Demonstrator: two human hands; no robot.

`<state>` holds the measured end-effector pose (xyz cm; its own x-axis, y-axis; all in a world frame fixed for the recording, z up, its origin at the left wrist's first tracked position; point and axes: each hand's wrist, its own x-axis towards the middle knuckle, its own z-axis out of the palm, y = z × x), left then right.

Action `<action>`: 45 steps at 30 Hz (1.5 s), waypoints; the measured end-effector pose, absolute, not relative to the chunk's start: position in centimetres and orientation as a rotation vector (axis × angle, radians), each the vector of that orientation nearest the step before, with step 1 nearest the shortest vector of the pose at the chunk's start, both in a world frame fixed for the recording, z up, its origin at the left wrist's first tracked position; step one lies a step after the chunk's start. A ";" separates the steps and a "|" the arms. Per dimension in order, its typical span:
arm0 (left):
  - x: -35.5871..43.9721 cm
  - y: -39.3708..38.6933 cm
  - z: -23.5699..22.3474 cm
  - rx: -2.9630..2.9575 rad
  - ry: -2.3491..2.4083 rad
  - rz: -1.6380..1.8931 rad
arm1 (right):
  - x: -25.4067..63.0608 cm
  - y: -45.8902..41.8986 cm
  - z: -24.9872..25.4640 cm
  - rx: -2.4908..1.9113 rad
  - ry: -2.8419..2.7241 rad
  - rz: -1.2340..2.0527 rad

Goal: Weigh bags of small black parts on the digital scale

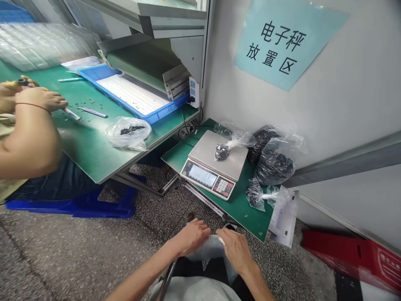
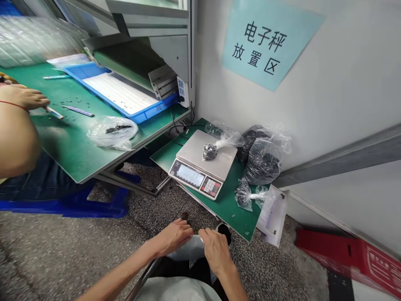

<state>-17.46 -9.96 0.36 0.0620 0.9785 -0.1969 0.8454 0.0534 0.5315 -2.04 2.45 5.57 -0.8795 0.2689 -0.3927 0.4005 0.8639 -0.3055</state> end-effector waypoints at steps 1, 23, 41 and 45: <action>-17.6 -9.7 0.1 1.834 1.832 0.334 | -2.1 2.5 5.7 0.524 2.692 -0.557; -23.5 -16.2 -5.4 1.468 1.938 0.224 | -7.8 7.5 -1.3 0.858 2.613 -0.350; -26.0 -24.1 -11.5 0.832 2.400 0.071 | -9.7 8.3 -1.5 0.855 2.518 -0.271; -25.1 -24.6 -12.2 0.792 2.401 0.092 | -9.8 8.6 -1.3 0.846 2.508 -0.303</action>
<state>-25.11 -24.64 -12.23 -0.6405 0.5613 -0.5241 0.5195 0.8193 0.2427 -9.83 8.57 -1.35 -0.6978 0.5125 -0.5003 0.6169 0.7851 -0.0561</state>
